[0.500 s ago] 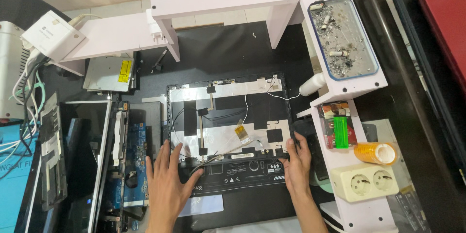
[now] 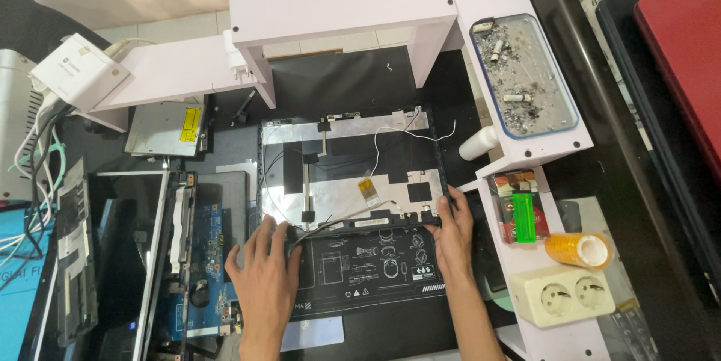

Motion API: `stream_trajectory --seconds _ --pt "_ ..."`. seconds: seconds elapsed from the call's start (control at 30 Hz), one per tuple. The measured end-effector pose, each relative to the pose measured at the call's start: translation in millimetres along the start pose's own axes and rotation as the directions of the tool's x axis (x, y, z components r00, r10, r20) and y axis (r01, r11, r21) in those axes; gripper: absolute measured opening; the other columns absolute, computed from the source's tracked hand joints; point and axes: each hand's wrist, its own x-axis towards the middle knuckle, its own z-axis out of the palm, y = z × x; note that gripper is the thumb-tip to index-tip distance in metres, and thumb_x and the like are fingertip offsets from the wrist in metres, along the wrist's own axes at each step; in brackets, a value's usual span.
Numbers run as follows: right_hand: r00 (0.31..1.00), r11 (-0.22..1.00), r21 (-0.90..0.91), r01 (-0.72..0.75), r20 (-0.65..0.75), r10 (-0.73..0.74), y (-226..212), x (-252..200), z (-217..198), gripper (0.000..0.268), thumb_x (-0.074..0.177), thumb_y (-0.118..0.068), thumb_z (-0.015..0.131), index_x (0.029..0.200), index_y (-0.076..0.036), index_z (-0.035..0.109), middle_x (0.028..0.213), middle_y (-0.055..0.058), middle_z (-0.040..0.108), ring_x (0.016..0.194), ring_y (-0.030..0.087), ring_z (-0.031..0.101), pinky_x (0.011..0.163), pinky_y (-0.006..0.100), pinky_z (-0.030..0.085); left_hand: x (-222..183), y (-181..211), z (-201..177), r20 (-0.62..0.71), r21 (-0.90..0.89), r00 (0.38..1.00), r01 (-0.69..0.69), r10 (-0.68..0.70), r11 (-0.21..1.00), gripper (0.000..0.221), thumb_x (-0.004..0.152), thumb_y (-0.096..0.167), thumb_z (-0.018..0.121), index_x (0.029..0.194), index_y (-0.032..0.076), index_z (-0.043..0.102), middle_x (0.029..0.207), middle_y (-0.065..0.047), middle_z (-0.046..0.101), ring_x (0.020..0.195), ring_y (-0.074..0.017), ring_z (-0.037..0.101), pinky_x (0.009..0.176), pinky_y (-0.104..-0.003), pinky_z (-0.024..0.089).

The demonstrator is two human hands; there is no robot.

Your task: The person closes a red Acer laptop and sets it aside. They then pick up a disassembled laptop chassis and place it on the workbench. The person proceeds to manipulate internal components, specifically handling and connecting thin white wires to a small circuit board within the chassis.

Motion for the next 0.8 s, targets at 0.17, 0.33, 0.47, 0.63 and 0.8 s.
stream_trajectory --seconds 0.17,0.33,0.47,0.63,0.8 --pt "1.000 0.987 -0.161 0.019 -0.001 -0.019 -5.7 4.3 7.0 0.041 0.101 -0.017 0.054 0.141 -0.005 0.053 0.129 0.013 0.063 0.105 0.018 0.069 0.079 0.035 0.062 6.8 4.5 2.9 -0.082 0.021 0.996 -0.033 0.035 0.999 0.039 0.090 0.027 0.069 0.126 0.014 0.065 0.135 -0.006 0.063 0.127 -0.0259 0.055 0.105 -0.051 0.034" --pt "0.988 0.930 -0.335 0.151 0.071 -0.135 -26.9 -4.6 22.0 0.054 0.093 -0.011 0.063 0.145 -0.007 0.048 0.132 0.013 0.062 0.107 0.019 0.068 0.075 0.036 0.064 9.9 6.7 0.9 -0.029 -0.014 1.000 0.008 -0.008 1.000 0.038 0.089 0.028 0.070 0.125 0.014 0.067 0.129 -0.005 0.064 0.120 -0.0268 0.056 0.098 -0.047 0.036" --pt "0.995 0.823 -0.560 0.094 0.023 -0.098 -43.1 -14.0 30.4 0.062 0.088 -0.015 0.064 0.147 -0.009 0.046 0.132 0.011 0.062 0.094 0.030 0.074 0.072 0.042 0.064 10.1 3.6 0.4 -0.023 -0.036 0.999 0.027 -0.028 0.999 0.040 0.087 0.031 0.071 0.123 0.014 0.068 0.128 -0.005 0.064 0.121 -0.0269 0.055 0.099 -0.047 0.036" --pt "0.900 0.406 -0.827 0.388 0.244 -0.362 -48.2 -21.0 27.3 0.060 0.091 -0.019 0.070 0.146 -0.001 0.052 0.120 0.024 0.061 0.112 0.041 0.064 0.096 0.046 0.052 9.5 -0.6 5.0 -0.011 -0.045 0.998 0.055 -0.056 0.997 0.042 0.087 0.035 0.071 0.123 0.014 0.068 0.129 -0.005 0.065 0.123 -0.0258 0.055 0.100 -0.048 0.036" --pt "0.912 0.359 -0.867 0.345 0.220 -0.345 -47.2 -25.3 30.4 0.060 0.091 -0.023 0.071 0.144 -0.003 0.053 0.120 0.023 0.056 0.109 0.041 0.064 0.091 0.047 0.054 9.4 -4.4 6.8 -0.008 -0.056 0.997 0.070 -0.071 0.996 0.042 0.088 0.036 0.072 0.123 0.013 0.068 0.129 -0.005 0.065 0.123 -0.0258 0.055 0.102 -0.047 0.036"
